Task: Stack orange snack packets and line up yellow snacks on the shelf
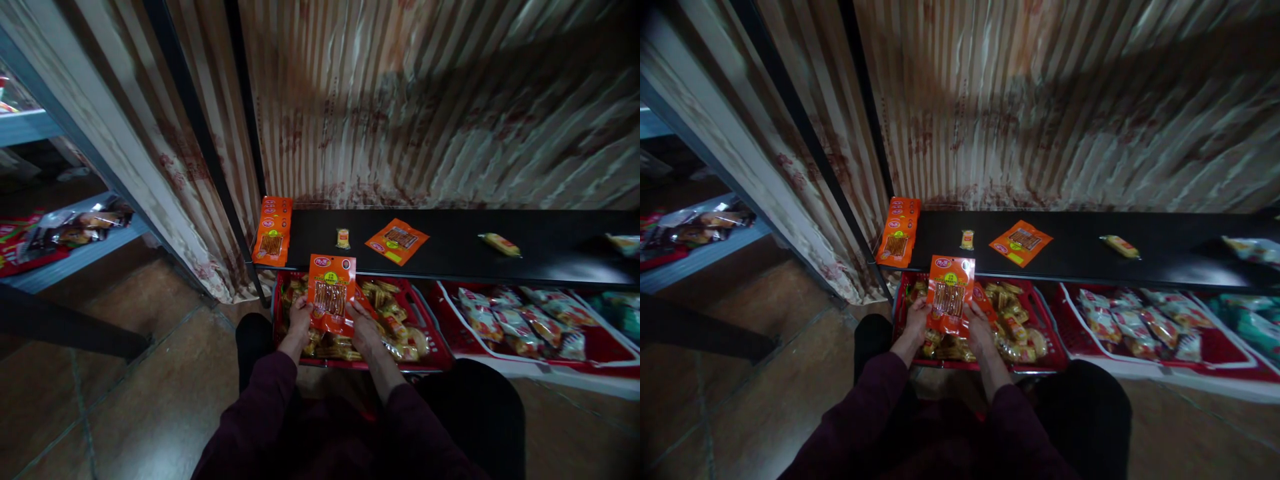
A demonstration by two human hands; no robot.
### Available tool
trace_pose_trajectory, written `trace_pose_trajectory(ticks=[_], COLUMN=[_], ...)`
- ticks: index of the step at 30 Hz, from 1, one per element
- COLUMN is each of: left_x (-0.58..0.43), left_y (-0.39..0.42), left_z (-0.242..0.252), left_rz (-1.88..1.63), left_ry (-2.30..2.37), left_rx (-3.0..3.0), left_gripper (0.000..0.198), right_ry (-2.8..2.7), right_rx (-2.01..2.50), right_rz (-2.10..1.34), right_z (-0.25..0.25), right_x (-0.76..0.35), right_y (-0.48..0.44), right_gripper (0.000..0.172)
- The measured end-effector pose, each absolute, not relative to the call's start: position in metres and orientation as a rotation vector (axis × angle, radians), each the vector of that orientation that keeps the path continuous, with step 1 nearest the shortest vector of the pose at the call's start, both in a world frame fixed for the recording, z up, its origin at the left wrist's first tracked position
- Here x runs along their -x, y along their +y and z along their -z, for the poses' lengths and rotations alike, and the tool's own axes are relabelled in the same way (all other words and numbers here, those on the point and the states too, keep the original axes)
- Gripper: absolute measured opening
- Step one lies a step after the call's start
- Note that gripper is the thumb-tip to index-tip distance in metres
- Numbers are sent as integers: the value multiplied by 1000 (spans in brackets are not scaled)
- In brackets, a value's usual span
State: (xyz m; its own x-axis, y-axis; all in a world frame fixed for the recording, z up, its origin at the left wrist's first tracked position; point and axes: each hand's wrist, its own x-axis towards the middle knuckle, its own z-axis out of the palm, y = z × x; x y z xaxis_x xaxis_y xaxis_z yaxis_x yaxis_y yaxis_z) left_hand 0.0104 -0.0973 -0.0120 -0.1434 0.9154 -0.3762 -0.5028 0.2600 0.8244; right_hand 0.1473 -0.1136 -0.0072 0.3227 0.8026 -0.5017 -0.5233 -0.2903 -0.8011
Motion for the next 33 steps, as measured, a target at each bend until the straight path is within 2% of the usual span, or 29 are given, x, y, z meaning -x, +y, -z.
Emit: trace_pose_trajectory(ticks=[9,16,25,33], left_x=[4,20,47,63], left_y=[-75,-49,-13,10], left_z=[-3,-5,-10,-2], left_rz=[-1324,-1413,-1547,-1582], left_ry=[1233,1250,1284,1300], left_rx=[-513,-558,-641,-663], left_gripper=[11,13,16,18], right_ry=[-215,-356,-425,-478], right_rx=[1306,1319,1249,1196], right_rz=[-1330,-1319,-1354,-1347], right_z=[-10,-22,-29,-27], right_x=[-128,-109,-78,-59], right_y=[-87,-56,-9,14], right_gripper=[26,16,19,14])
